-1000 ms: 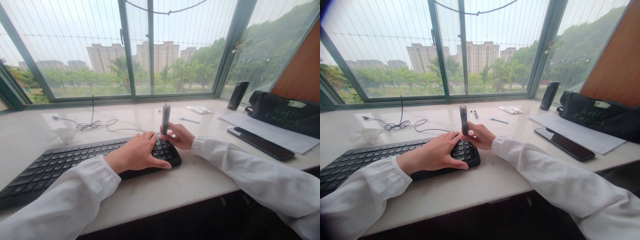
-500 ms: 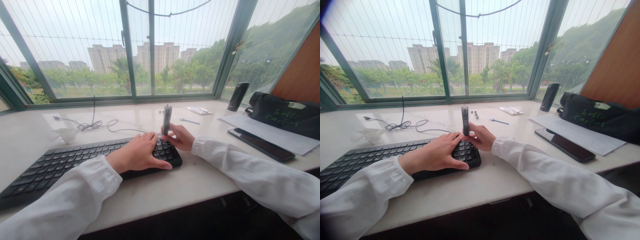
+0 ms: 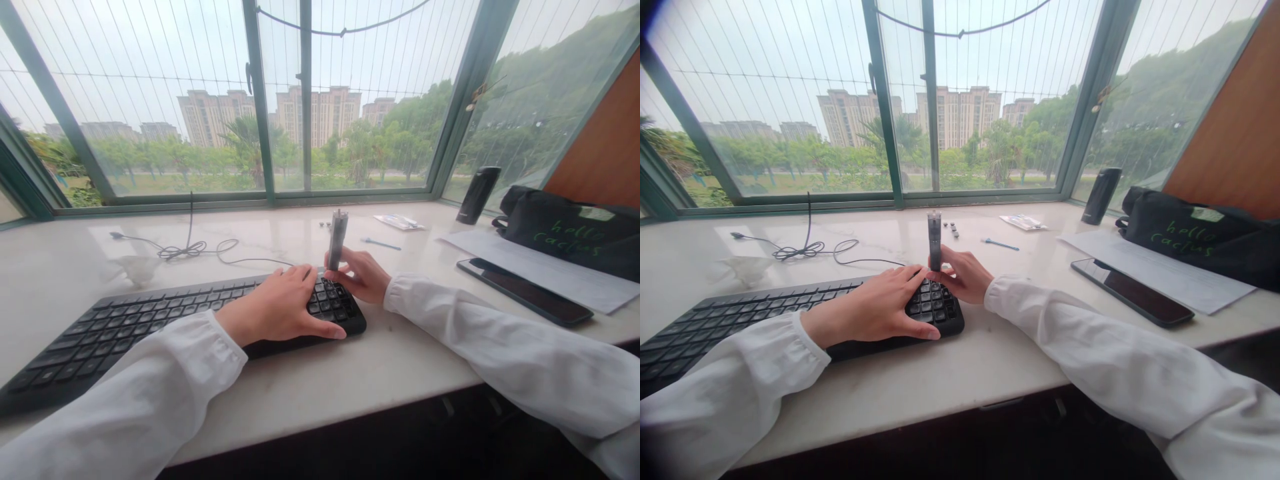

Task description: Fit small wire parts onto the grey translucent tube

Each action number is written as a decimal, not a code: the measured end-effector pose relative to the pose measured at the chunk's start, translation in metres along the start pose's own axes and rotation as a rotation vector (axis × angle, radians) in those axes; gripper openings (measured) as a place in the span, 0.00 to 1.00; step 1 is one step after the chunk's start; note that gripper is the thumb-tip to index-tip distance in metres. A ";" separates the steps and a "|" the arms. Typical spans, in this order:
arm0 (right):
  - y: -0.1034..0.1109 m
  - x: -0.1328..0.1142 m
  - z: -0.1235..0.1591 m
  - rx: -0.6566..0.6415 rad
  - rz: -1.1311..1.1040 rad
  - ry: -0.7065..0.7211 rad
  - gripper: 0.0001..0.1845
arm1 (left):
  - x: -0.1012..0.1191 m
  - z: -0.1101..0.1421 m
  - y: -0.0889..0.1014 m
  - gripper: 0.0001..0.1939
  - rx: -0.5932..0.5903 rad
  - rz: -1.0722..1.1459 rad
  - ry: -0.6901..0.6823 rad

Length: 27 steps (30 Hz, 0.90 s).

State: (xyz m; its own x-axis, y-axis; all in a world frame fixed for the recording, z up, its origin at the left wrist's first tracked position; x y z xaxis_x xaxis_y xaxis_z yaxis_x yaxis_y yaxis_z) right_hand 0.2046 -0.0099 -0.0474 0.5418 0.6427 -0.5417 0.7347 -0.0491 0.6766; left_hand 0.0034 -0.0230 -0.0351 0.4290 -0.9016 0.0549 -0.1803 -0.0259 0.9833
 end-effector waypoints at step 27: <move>0.020 0.026 -0.011 0.213 -0.513 -0.276 0.19 | 0.000 0.000 -0.003 0.59 -0.007 -0.065 0.018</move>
State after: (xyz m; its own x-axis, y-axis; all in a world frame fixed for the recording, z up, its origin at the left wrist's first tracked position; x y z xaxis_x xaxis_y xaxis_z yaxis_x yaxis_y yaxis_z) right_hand 0.2290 0.0146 -0.0428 0.1630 0.4049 -0.8997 0.9794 0.0434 0.1970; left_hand 0.0043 -0.0232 -0.0376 0.4552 -0.8903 -0.0058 -0.1452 -0.0807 0.9861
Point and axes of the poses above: each hand's wrist, its own z-axis away from the middle knuckle, its own y-axis out of the back of the hand, x = y × z, the point moved 1 cm from there along -z, towards the middle knuckle, and after that the axes turned 13 degrees about -y, right-handed, at the moved point
